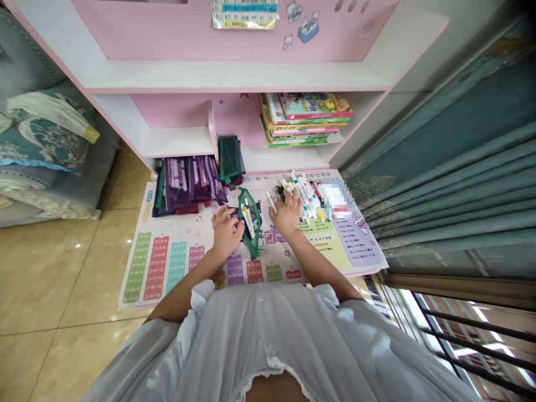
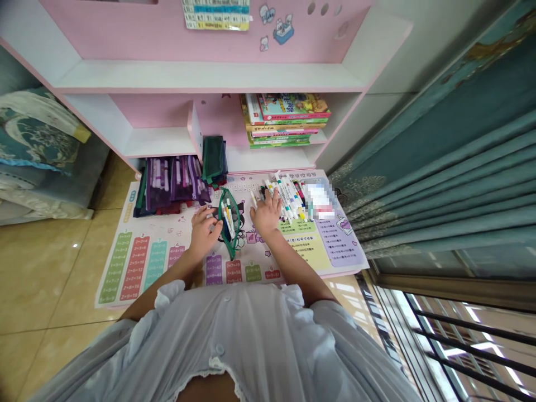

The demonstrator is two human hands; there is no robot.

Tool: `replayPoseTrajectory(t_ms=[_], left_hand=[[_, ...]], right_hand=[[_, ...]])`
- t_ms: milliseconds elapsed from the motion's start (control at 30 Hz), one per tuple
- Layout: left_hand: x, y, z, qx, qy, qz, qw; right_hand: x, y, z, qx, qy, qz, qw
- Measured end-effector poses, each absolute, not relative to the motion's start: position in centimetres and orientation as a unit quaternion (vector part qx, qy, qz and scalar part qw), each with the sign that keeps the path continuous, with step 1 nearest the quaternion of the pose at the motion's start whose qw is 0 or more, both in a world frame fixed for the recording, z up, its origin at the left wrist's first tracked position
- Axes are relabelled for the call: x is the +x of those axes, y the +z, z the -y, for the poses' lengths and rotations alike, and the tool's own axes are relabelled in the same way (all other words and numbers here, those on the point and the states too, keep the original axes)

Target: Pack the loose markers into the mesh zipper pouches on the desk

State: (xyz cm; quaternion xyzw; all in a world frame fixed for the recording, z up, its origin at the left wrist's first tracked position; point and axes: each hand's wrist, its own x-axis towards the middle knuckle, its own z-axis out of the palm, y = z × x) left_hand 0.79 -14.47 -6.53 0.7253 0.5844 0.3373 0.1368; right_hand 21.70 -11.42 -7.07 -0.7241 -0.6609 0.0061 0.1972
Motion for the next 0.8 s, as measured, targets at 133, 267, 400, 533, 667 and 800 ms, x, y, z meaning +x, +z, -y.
replayPoseTrajectory(t_ms=[133,267,400,533,667,800], left_hand=[[0.8,-6.5,14.5,0.725,0.337,-0.585,0.139],[0.8,-6.5,14.5,0.724,0.336,-0.585,0.143],[0.7,-6.6,14.5,0.723,0.34,-0.584,0.146],[0.7,-6.5,14.5,0.722,0.339,-0.586,0.146],[0.8,-6.2,14.5,0.724,0.332,-0.585,0.148],[0.9,-6.1,14.5,0.725,0.333,-0.585,0.142]], right_hand=[[22.1,-7.9,11.2,-0.733,0.012,0.662,0.154],[22.1,-8.9,11.0,-0.722,0.007,0.671,0.17],[22.1,-9.5,10.8,-0.709,0.018,0.678,0.193],[21.5,-8.3,11.5,-0.697,0.034,0.678,0.23],[20.1,-5.9,12.8,-0.678,0.037,0.676,0.287],[18.3,-4.3,13.9,-0.646,0.049,0.7,0.299]])
